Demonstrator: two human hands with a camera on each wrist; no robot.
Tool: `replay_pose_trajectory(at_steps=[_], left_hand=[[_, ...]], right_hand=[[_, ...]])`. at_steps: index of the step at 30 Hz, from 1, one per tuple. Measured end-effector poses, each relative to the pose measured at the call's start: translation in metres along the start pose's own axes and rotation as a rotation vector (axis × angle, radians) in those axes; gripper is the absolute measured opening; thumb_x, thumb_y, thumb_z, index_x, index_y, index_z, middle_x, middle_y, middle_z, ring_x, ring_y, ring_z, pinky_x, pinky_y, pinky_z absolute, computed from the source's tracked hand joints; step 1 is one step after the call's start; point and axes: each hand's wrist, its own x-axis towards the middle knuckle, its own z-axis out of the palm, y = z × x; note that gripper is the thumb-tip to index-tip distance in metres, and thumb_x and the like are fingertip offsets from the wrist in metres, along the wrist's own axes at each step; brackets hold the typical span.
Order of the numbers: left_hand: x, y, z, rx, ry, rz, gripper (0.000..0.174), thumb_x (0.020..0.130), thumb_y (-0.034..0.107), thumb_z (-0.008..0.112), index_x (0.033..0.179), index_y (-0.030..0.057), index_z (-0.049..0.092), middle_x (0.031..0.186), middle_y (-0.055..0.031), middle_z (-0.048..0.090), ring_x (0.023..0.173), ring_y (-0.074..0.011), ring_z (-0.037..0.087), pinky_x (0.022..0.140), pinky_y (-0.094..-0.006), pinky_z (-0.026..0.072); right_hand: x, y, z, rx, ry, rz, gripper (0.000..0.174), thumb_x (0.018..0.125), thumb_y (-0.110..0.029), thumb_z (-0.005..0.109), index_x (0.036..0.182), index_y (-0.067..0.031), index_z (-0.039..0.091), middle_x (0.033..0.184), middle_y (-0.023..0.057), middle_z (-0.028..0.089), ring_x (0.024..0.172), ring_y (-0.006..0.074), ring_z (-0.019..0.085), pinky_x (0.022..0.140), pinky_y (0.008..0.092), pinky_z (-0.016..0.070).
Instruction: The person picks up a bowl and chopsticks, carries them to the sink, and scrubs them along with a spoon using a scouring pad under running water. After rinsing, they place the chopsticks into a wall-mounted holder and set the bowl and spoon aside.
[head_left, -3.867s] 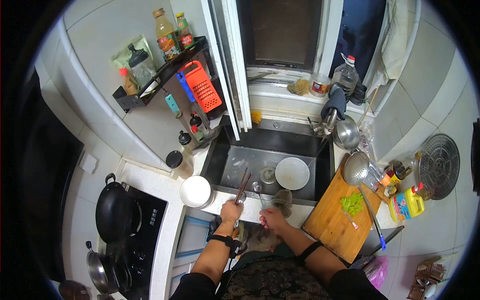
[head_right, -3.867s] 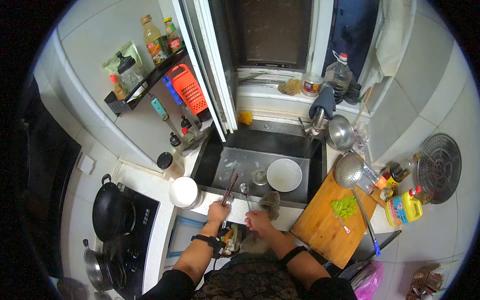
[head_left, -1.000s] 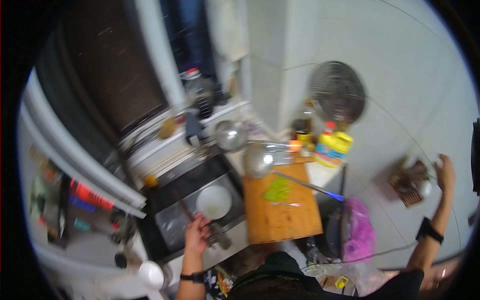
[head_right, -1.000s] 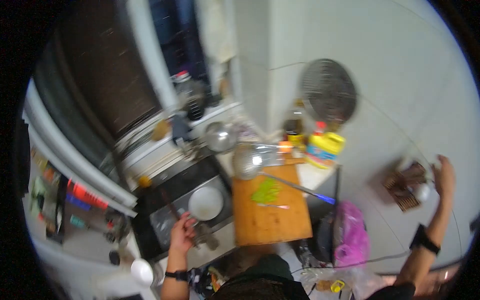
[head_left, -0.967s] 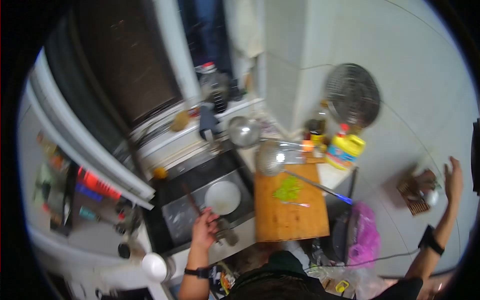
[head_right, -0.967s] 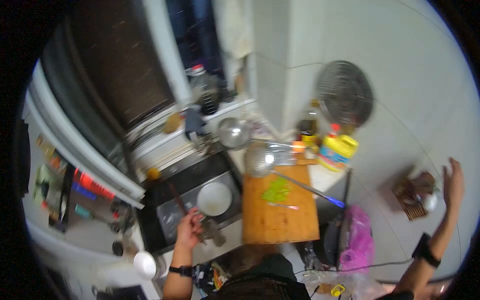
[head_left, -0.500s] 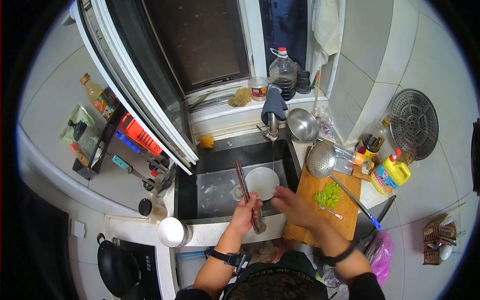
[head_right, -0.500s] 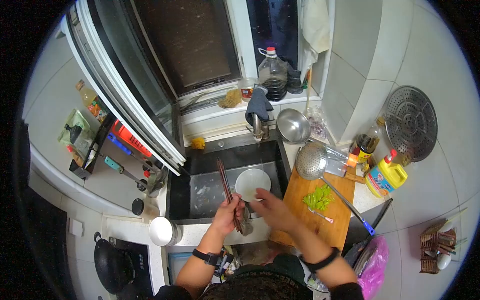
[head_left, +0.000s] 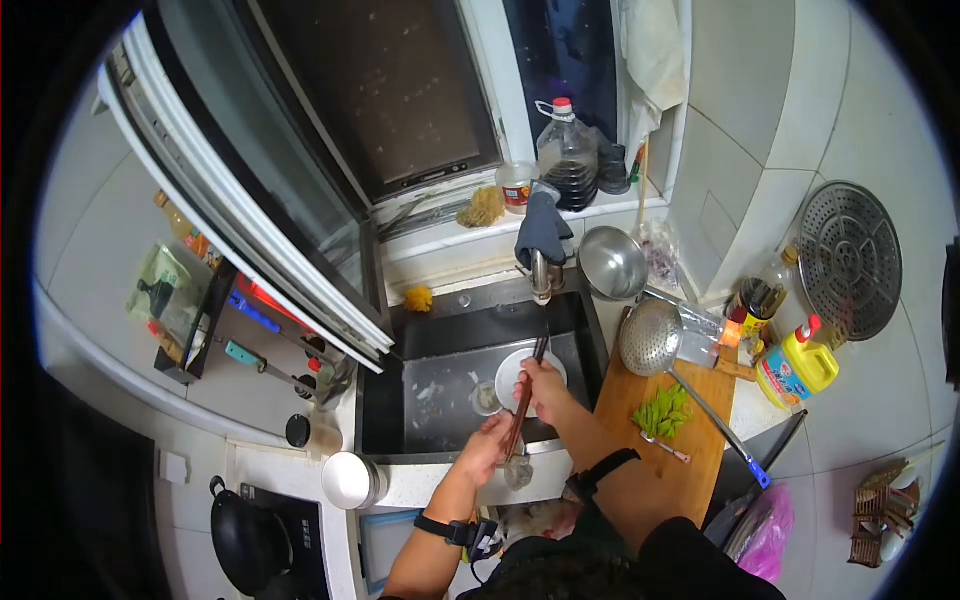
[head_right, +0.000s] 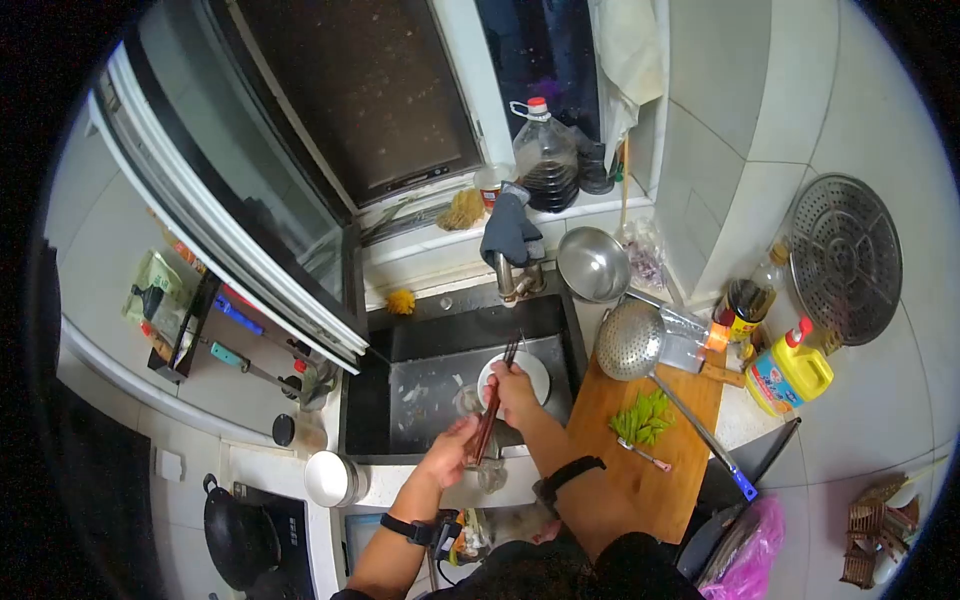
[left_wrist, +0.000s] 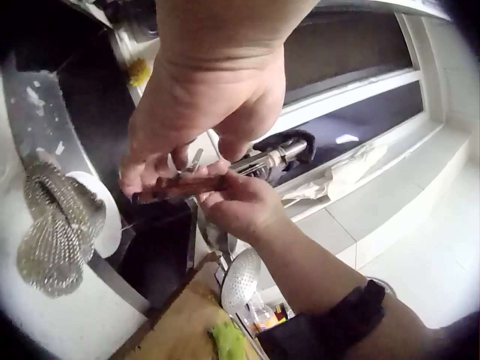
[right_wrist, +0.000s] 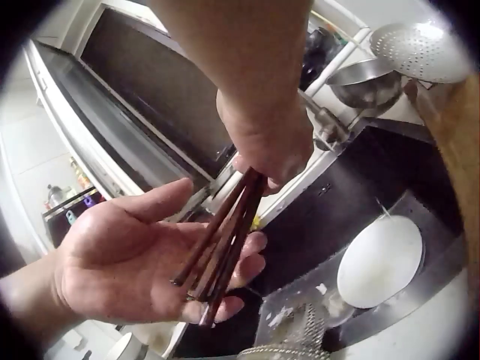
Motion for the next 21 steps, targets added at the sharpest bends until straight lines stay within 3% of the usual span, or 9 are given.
replay_pose_trajectory(at_steps=[5, 8, 12, 13, 15, 17, 18, 19, 21], left_hand=[[0.058, 0.039, 0.029, 0.079, 0.157, 0.040, 0.046, 0.092, 0.047, 0.048, 0.124, 0.0139, 0.045, 0.123, -0.0007, 0.048, 0.114, -0.0183, 0.041, 0.099, -0.0433, 0.0255], [0.111, 0.053, 0.048, 0.121, 0.124, 0.075, 0.045, 0.093, 0.047, 0.044, 0.124, 0.0151, 0.045, 0.122, -0.0015, 0.049, 0.112, -0.0195, 0.041, 0.100, -0.0458, 0.0239], [0.165, 0.053, 0.080, -0.212, 0.164, 0.014, 0.043, 0.094, 0.050, 0.038, 0.117, 0.0156, 0.050, 0.108, -0.0052, 0.053, 0.100, -0.0211, 0.049, 0.089, -0.0391, 0.0391], [0.164, 0.061, 0.092, -0.234, 0.196, 0.031, 0.040, 0.095, 0.050, 0.037, 0.106, 0.0156, 0.054, 0.094, -0.0034, 0.054, 0.086, -0.0196, 0.052, 0.075, -0.0345, 0.0444], [0.185, 0.046, 0.087, -0.197, 0.207, 0.013, 0.049, 0.094, 0.052, 0.034, 0.117, 0.0128, 0.050, 0.102, -0.0066, 0.055, 0.092, -0.0216, 0.052, 0.082, -0.0386, 0.0432], [0.170, 0.047, 0.105, -0.092, 0.263, -0.074, 0.056, 0.093, 0.056, 0.031, 0.123, 0.0123, 0.049, 0.108, -0.0083, 0.055, 0.100, -0.0234, 0.051, 0.088, -0.0395, 0.0415], [0.139, 0.075, 0.122, -0.200, 0.181, -0.208, 0.062, 0.092, 0.059, 0.030, 0.129, 0.0105, 0.043, 0.115, -0.0093, 0.053, 0.106, -0.0239, 0.049, 0.091, -0.0380, 0.0402], [0.109, 0.112, 0.137, -0.309, 0.101, -0.345, 0.069, 0.090, 0.062, 0.030, 0.134, 0.0088, 0.038, 0.122, -0.0103, 0.050, 0.111, -0.0243, 0.048, 0.094, -0.0364, 0.0389], [0.132, 0.065, 0.111, -0.204, -0.104, 0.117, 0.070, 0.090, 0.063, 0.032, 0.134, 0.0088, 0.040, 0.123, -0.0098, 0.050, 0.112, -0.0242, 0.048, 0.095, -0.0358, 0.0387]], right_hand=[[0.039, -0.022, -0.027, -0.112, 0.070, -0.007, 0.012, 0.093, -0.024, 0.052, 0.096, -0.0132, 0.054, 0.085, 0.0007, 0.058, 0.080, 0.0146, 0.059, 0.070, 0.0340, 0.0458], [0.045, -0.027, -0.021, -0.216, 0.024, -0.069, 0.017, 0.095, -0.022, 0.047, 0.102, -0.0081, 0.053, 0.088, 0.0021, 0.059, 0.083, 0.0127, 0.057, 0.067, 0.0287, 0.0430], [0.044, -0.028, -0.015, -0.148, 0.005, -0.113, 0.042, 0.098, -0.033, 0.038, 0.128, -0.0041, 0.045, 0.120, 0.0120, 0.054, 0.108, 0.0216, 0.051, 0.091, 0.0344, 0.0402], [0.040, -0.031, -0.013, -0.141, 0.004, -0.101, 0.048, 0.098, -0.038, 0.035, 0.131, -0.0042, 0.041, 0.125, 0.0133, 0.050, 0.112, 0.0229, 0.048, 0.094, 0.0345, 0.0380], [0.034, -0.040, -0.011, -0.127, -0.004, -0.075, 0.059, 0.097, -0.047, 0.029, 0.137, -0.0044, 0.035, 0.135, 0.0159, 0.042, 0.122, 0.0254, 0.041, 0.100, 0.0347, 0.0337], [0.041, -0.058, -0.016, -0.084, -0.032, 0.095, 0.068, 0.094, -0.056, 0.026, 0.140, -0.0048, 0.031, 0.139, 0.0161, 0.037, 0.126, 0.0263, 0.037, 0.103, 0.0348, 0.0299], [0.045, -0.066, -0.021, -0.059, -0.045, 0.178, 0.073, 0.093, -0.060, 0.024, 0.141, -0.0049, 0.029, 0.141, 0.0162, 0.035, 0.128, 0.0267, 0.034, 0.104, 0.0349, 0.0280], [0.063, -0.058, -0.033, -0.087, 0.001, 0.100, 0.076, 0.091, -0.064, 0.025, 0.141, -0.0065, 0.029, 0.141, 0.0162, 0.034, 0.128, 0.0273, 0.035, 0.104, 0.0348, 0.0282], [0.057, -0.054, -0.028, -0.154, -0.115, -0.027, 0.075, 0.090, -0.063, 0.027, 0.141, -0.0083, 0.028, 0.142, 0.0166, 0.033, 0.129, 0.0274, 0.033, 0.105, 0.0351, 0.0274]])
